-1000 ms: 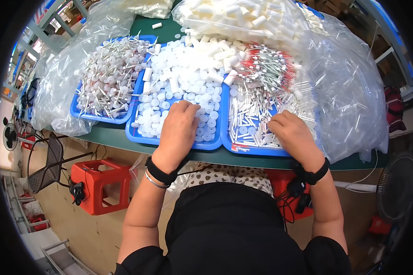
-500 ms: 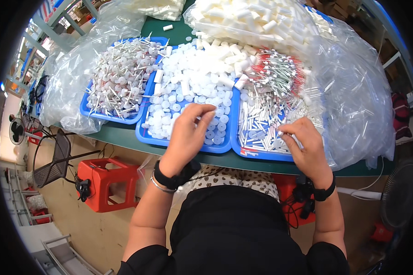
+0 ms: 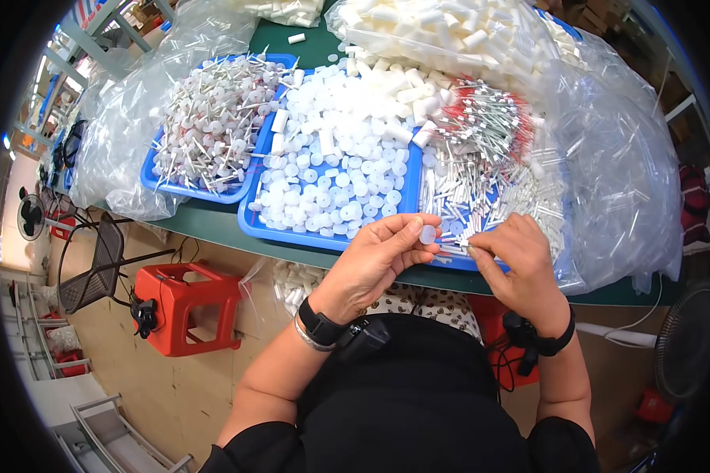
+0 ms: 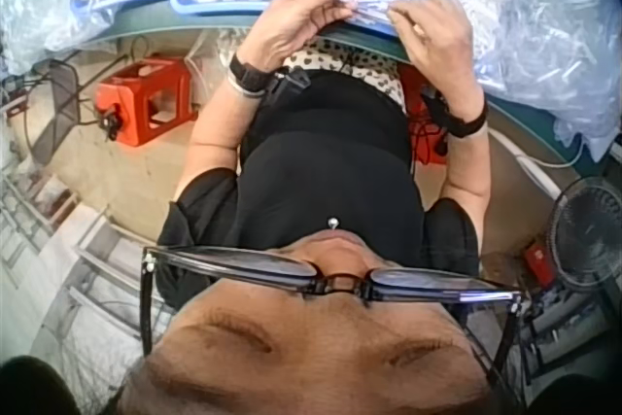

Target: The person repeatedly picks up a white cotton pad and a plastic stick from blue trays on a table. They insert the stick into the center of the cotton pad to form a swab and place the finished item into a tray on the left. The process is continuous and repetitive throughout the clip.

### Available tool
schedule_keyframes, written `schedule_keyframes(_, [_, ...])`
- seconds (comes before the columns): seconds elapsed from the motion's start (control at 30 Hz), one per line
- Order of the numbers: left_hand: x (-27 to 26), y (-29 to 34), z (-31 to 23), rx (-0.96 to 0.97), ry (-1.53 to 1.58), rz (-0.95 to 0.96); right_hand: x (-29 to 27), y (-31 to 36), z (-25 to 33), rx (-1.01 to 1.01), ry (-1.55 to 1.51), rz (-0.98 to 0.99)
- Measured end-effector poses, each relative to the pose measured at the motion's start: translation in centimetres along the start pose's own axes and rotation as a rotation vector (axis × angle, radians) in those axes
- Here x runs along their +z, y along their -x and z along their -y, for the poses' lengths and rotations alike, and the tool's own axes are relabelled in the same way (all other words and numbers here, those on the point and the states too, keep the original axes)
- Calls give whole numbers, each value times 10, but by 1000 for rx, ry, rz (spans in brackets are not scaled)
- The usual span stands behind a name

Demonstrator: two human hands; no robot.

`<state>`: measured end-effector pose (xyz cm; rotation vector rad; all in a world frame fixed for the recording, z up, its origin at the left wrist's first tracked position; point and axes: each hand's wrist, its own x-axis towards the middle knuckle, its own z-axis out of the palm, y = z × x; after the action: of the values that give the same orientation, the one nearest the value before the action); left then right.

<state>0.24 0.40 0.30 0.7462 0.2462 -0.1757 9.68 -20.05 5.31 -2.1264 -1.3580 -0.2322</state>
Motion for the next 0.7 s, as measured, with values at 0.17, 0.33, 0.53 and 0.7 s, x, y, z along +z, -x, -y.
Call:
schedule_keyframes(0.17, [5,2,5,86,-165,-54,-1,0,1,-8,15,19])
schedule_keyframes(0.33, [16,2,15,27,-59,-66,5,1,7,20,-57,-2])
schedule_keyframes(0.53, [21,-1,41,3,206,-49,15,10,17,613,-654,43])
schedule_keyframes(0.7, [26,-3,45,-5,266,-3,24,13,17,387,-386,-74])
